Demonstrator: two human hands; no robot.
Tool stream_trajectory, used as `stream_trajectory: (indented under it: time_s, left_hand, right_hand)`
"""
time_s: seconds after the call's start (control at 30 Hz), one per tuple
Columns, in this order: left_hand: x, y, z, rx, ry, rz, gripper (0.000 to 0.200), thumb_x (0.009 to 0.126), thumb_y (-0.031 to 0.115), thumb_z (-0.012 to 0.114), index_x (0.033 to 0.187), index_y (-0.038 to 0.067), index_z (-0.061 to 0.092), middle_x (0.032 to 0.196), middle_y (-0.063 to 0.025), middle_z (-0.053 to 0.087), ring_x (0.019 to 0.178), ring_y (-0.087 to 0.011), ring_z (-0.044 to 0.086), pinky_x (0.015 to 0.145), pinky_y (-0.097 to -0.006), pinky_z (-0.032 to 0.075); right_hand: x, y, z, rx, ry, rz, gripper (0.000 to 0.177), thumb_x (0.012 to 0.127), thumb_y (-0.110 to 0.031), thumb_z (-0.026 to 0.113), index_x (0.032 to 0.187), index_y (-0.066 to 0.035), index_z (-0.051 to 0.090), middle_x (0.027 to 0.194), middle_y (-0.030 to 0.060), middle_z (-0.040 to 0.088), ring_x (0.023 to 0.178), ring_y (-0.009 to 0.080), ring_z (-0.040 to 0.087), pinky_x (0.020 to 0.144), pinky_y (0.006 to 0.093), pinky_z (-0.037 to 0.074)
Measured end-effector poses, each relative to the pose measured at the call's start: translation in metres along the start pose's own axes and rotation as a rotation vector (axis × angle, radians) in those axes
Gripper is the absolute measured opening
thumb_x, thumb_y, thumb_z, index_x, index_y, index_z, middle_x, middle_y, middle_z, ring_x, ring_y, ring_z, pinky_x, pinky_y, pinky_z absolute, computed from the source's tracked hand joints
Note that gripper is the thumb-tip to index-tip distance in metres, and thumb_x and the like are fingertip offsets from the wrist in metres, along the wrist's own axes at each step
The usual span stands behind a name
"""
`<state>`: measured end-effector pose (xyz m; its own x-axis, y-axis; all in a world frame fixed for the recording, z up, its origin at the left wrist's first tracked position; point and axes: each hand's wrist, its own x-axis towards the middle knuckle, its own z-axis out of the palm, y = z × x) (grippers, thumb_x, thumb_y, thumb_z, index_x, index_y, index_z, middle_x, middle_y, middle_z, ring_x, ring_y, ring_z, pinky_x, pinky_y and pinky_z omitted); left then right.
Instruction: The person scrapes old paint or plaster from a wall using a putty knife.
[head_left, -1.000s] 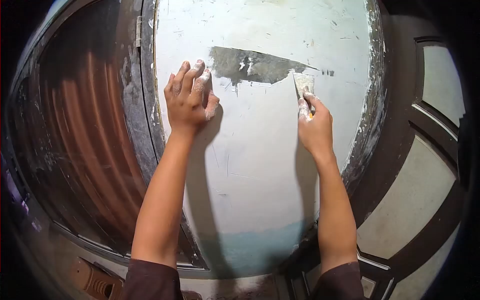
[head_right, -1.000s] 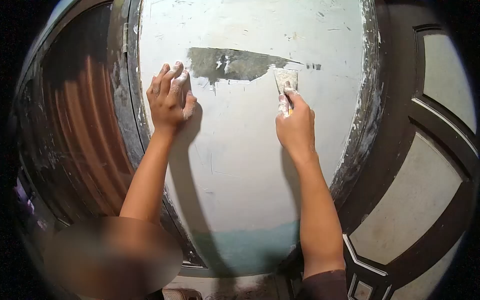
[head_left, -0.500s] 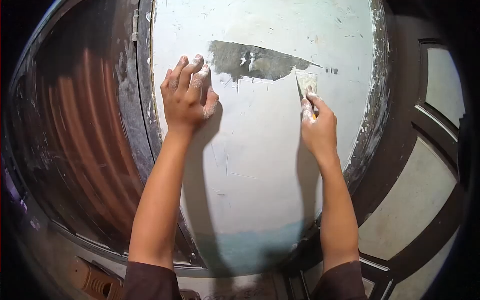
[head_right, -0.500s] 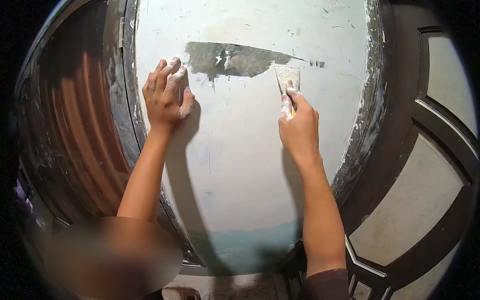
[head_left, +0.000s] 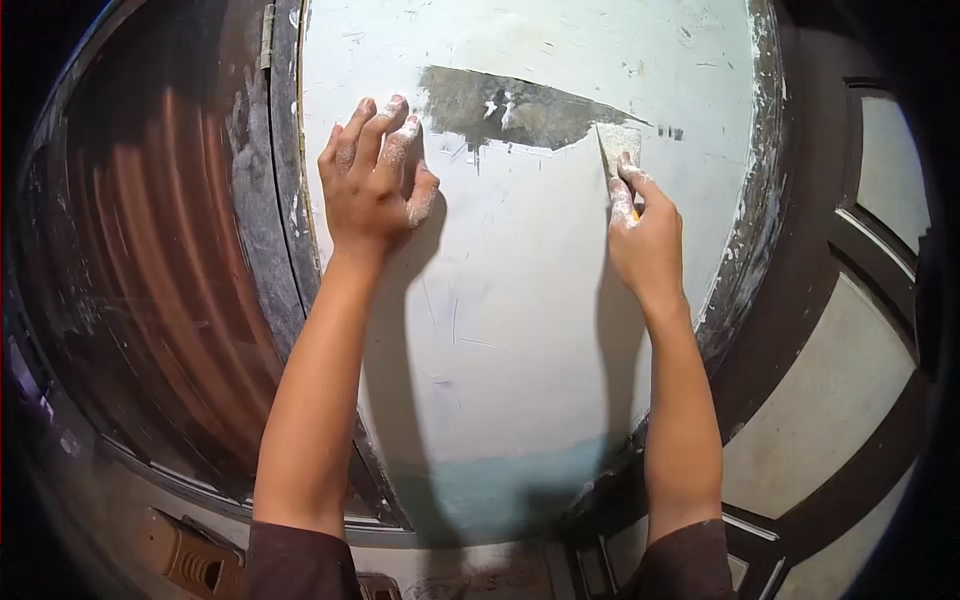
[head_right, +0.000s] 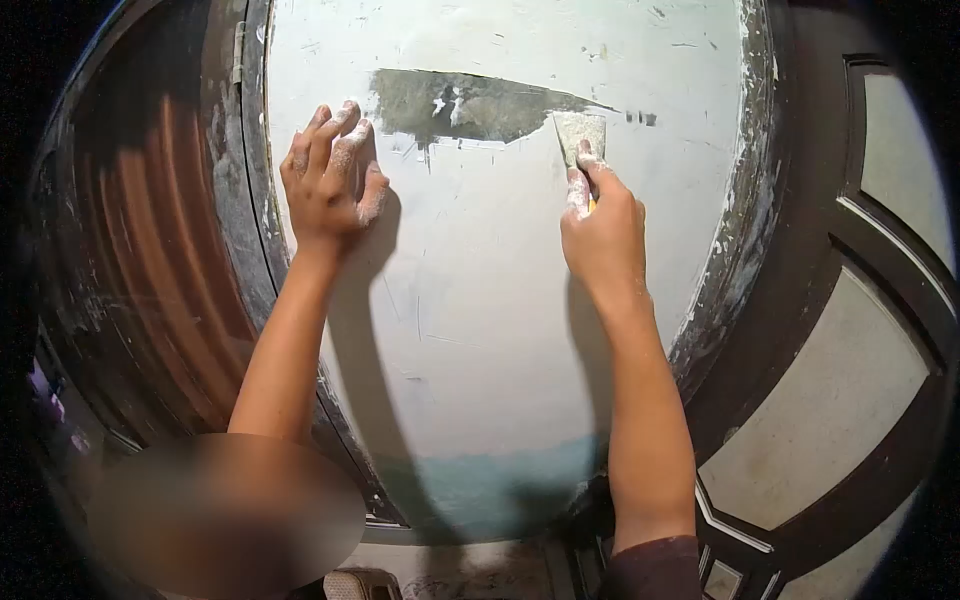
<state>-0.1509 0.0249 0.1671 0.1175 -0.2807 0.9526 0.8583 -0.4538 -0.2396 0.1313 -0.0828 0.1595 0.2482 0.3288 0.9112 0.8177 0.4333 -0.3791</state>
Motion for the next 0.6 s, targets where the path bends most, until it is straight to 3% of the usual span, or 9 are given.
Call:
stream_trajectory:
  time_s: [0.07,0.1,0.37,0.5,0.53,0.6]
  left_hand:
    - [-0.001,0.001,0.000,-0.003,0.002,-0.008,0.052,0.075,0.021,0.072,0.127,0.016,0.071,0.146,-0.0023,0.063,0.143,-0.0292,0.052,0.115,-0.0469,0.036]
    - [-0.001,0.001,0.000,-0.002,0.007,-0.012,0.052,0.075,0.021,0.072,0.127,0.016,0.071,0.146,-0.0023,0.063,0.143,-0.0292,0.052,0.115,-0.0469,0.036]
    - [0.000,0.003,0.000,0.018,-0.006,0.003,0.051,0.074,0.020,0.072,0.125,0.014,0.072,0.146,-0.0037,0.063,0.141,-0.0316,0.053,0.113,-0.0467,0.038]
    - [-0.001,-0.002,0.006,0.015,0.030,0.008,0.050,0.072,0.028,0.073,0.121,0.018,0.071,0.143,-0.0006,0.063,0.143,-0.0279,0.051,0.117,-0.0519,0.035]
    - [-0.001,-0.001,0.006,0.018,0.020,0.008,0.050,0.072,0.028,0.073,0.121,0.018,0.071,0.143,-0.0006,0.063,0.142,-0.0279,0.051,0.117,-0.0515,0.035]
    - [-0.001,-0.002,0.004,0.001,0.005,0.001,0.050,0.072,0.027,0.072,0.122,0.018,0.071,0.143,-0.0006,0.063,0.142,-0.0282,0.051,0.117,-0.0508,0.035]
  right_hand:
    - [-0.008,0.002,-0.001,0.023,0.004,-0.018,0.033,0.104,-0.014,0.060,0.130,0.007,0.067,0.125,0.0289,0.070,0.115,0.0457,0.069,0.097,0.0439,0.054]
    - [-0.011,0.000,-0.004,-0.021,-0.046,0.072,0.033,0.104,-0.013,0.060,0.130,0.006,0.067,0.125,0.0278,0.070,0.114,0.0448,0.069,0.097,0.0437,0.055]
    - [-0.007,0.010,0.005,-0.014,-0.013,0.024,0.030,0.103,-0.014,0.061,0.124,0.006,0.069,0.113,0.0312,0.072,0.106,0.0480,0.070,0.091,0.0480,0.055]
    - [-0.006,0.008,0.010,-0.003,0.055,-0.067,0.030,0.103,-0.014,0.061,0.125,0.005,0.069,0.111,0.0321,0.072,0.103,0.0491,0.070,0.089,0.0506,0.054]
    - [-0.004,-0.003,0.004,-0.003,0.007,0.046,0.031,0.103,-0.014,0.060,0.126,0.006,0.068,0.114,0.0309,0.072,0.106,0.0486,0.070,0.091,0.0499,0.054]
    - [0.011,-0.009,0.003,0.010,0.002,0.024,0.032,0.104,-0.015,0.059,0.127,0.006,0.068,0.115,0.0306,0.072,0.107,0.0482,0.069,0.092,0.0495,0.054]
